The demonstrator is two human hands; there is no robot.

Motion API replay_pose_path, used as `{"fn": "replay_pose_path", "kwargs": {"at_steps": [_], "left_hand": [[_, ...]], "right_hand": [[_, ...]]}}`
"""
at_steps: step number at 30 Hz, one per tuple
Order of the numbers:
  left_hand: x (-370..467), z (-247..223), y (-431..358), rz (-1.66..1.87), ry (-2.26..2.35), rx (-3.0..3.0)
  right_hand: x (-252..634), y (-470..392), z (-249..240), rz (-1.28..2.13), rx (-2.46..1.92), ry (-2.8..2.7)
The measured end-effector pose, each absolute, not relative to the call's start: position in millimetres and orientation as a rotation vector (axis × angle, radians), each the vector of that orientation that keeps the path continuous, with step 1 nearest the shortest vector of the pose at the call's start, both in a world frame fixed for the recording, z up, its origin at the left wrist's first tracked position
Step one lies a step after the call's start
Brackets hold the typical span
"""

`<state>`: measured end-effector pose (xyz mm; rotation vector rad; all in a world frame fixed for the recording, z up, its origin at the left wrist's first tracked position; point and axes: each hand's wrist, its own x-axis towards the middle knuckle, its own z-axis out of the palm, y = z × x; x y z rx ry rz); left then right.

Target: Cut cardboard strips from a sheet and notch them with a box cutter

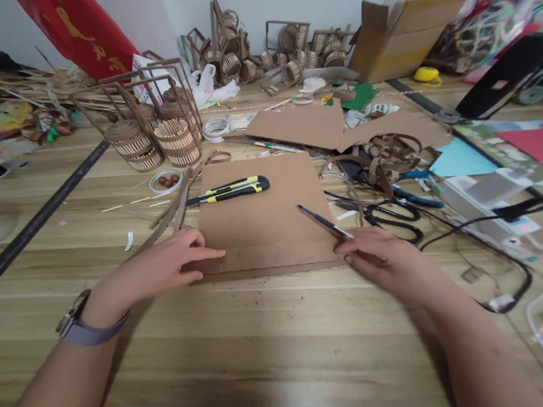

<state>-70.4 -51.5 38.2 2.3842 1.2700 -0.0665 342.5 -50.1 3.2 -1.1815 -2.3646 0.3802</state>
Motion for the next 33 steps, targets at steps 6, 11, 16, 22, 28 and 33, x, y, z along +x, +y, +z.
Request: {"fn": "replay_pose_path", "kwargs": {"at_steps": [6, 11, 16, 22, 28, 33], "left_hand": [[-71.2, 37.5, -51.7, -0.072, 1.267, 2.390], [-71.2, 36.6, -52.1, -0.065, 1.273, 2.397], [-73.5, 32.8, -51.6, -0.017, 1.241, 2.414], [-73.0, 33.8, -51.8, -0.045, 1.256, 2.400], [-73.4, 33.1, -51.5, -0.034, 1.240, 2.420], [-73.5, 32.2, -51.8, -0.024, 1.243, 2.440]], "right_hand": [[342.3, -50.9, 5.8, 0.413, -1.215, -2.366], [342.1, -50.7, 5.2, 0.377, -1.183, -2.369], [341.4, -50.6, 5.1, 0.345, -1.147, -2.382], [341.6, -51.1, 6.3, 0.364, -1.158, -2.374], [342.7, -50.8, 6.1, 0.381, -1.150, -2.374], [342.8, -50.7, 4.9, 0.392, -1.167, -2.367]]}}
